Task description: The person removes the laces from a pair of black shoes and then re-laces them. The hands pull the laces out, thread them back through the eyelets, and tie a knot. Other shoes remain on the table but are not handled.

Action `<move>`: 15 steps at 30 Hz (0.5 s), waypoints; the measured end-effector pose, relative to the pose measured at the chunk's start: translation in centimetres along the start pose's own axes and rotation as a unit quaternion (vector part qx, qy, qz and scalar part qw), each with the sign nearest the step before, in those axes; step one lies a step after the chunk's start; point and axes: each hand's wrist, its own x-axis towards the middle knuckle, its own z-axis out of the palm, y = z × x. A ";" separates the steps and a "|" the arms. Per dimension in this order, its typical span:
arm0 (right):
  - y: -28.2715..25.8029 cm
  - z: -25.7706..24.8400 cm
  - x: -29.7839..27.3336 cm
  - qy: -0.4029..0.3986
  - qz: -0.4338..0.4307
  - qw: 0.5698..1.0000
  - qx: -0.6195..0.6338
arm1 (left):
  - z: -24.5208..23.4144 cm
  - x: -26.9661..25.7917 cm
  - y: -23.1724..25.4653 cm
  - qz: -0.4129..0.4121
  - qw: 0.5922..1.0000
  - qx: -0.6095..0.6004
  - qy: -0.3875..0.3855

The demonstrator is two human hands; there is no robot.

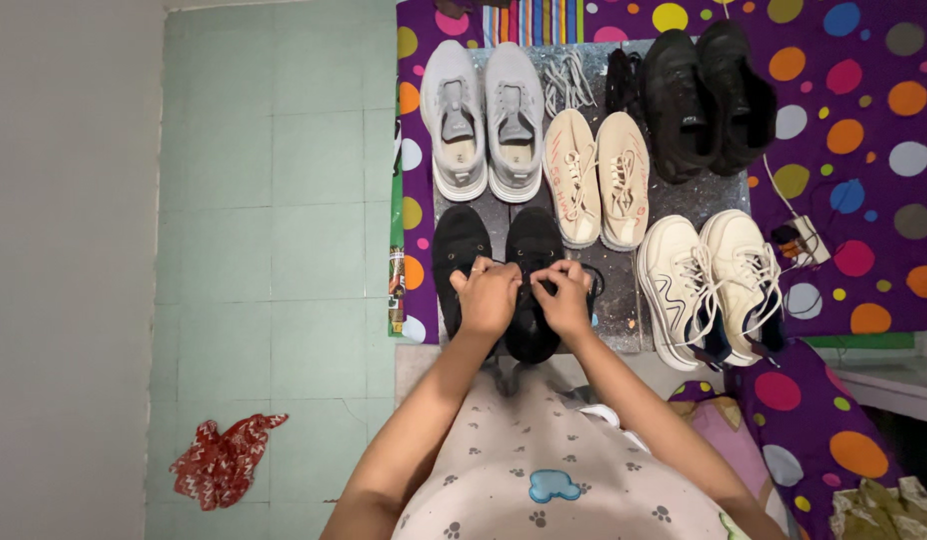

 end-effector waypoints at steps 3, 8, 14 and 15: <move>-1.9 -1.5 -0.6 0.025 0.006 0.996 -0.087 | -1.8 0.4 -0.1 -0.017 1.000 0.003 0.019; -4.0 -2.9 -1.3 0.019 0.062 0.983 -0.172 | -6.7 -0.2 -4.6 -0.105 0.991 -0.031 0.080; -2.6 -2.5 -1.0 0.005 0.077 0.980 -0.185 | -12.2 -2.7 -13.6 -0.236 0.951 -0.015 0.197; -2.2 -2.4 -1.0 0.002 0.074 0.980 -0.186 | -13.0 -3.1 -15.0 -0.261 0.943 -0.020 0.207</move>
